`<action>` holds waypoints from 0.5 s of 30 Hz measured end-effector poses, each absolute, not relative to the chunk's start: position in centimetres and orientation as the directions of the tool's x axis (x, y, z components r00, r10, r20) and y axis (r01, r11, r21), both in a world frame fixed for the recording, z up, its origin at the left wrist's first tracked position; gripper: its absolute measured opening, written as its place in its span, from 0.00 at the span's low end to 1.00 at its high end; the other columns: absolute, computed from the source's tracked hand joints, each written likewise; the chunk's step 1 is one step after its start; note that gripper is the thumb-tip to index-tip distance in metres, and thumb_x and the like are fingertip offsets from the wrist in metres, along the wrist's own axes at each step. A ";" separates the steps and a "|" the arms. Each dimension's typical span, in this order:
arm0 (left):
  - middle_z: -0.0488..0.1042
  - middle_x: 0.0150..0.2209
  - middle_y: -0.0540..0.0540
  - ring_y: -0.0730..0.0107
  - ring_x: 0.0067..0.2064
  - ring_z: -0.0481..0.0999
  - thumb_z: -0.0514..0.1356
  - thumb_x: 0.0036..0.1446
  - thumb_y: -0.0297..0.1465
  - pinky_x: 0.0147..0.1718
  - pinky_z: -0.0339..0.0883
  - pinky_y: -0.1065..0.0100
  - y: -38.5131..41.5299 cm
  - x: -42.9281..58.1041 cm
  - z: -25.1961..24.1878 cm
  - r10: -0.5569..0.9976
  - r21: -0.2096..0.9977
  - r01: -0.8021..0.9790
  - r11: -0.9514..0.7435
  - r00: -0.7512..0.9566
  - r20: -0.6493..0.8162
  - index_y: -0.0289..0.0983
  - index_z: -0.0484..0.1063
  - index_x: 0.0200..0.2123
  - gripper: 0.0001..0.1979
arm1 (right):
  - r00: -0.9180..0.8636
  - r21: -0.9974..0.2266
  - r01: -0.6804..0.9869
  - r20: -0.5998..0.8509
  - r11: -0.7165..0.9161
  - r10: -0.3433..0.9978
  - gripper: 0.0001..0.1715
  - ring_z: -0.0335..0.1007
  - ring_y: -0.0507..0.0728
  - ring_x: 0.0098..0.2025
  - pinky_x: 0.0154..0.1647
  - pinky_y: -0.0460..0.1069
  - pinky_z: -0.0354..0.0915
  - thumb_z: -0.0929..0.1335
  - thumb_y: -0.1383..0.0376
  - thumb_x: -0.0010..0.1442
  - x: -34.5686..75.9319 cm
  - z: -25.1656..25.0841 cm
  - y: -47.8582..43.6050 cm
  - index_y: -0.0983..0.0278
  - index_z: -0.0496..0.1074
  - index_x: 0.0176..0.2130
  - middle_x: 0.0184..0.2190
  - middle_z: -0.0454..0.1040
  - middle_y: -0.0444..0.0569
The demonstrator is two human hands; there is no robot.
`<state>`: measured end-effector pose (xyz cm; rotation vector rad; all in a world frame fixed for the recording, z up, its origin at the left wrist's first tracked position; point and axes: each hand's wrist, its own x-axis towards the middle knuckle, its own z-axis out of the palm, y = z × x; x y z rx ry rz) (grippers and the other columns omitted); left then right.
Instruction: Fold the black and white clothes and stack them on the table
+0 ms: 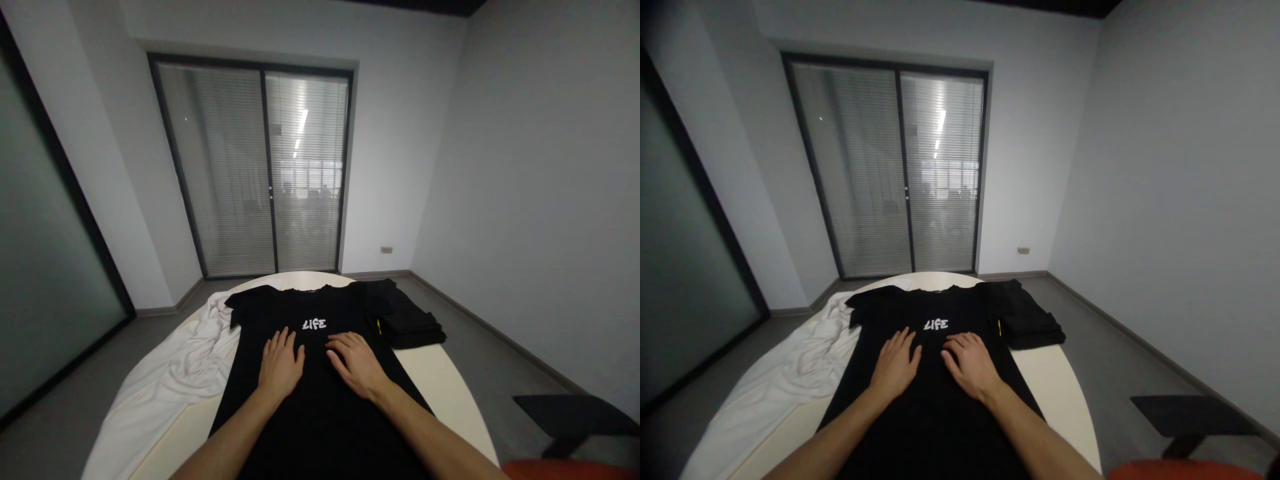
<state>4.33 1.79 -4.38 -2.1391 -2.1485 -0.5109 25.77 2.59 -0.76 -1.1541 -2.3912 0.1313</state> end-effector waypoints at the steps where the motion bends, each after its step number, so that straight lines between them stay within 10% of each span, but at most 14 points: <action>1: 0.61 0.66 0.38 0.51 0.66 0.60 0.46 0.68 0.39 0.64 0.52 0.51 1.6 4.3 -4.3 0.959 0.183 0.983 -0.024 -0.029 0.282 0.33 0.66 0.62 0.26 | -0.555 -0.275 0.695 0.381 0.664 0.739 0.22 0.68 0.59 0.55 0.61 0.58 0.55 0.57 0.56 0.70 25.6 -0.5 2.1 0.61 0.75 0.49 0.51 0.76 0.52; 10: 0.61 0.67 0.41 0.52 0.68 0.57 0.45 0.68 0.38 0.65 0.51 0.50 1.8 3.7 -4.9 0.974 0.179 0.981 -0.067 0.026 0.225 0.36 0.64 0.64 0.26 | -0.973 -0.196 -0.044 0.230 0.980 0.003 0.24 0.64 0.59 0.61 0.61 0.54 0.57 0.65 0.55 0.65 22.1 -1.7 -3.1 0.57 0.68 0.58 0.58 0.72 0.47; 15: 0.61 0.67 0.41 0.51 0.68 0.57 0.45 0.68 0.41 0.64 0.52 0.51 2.4 3.2 -4.8 0.975 0.154 0.984 -0.086 0.051 0.215 0.37 0.65 0.64 0.27 | -0.972 -0.334 -0.126 0.232 0.934 -0.048 0.31 0.49 0.54 0.70 0.69 0.52 0.49 0.60 0.66 0.71 19.4 -6.1 -5.5 0.57 0.49 0.69 0.67 0.59 0.46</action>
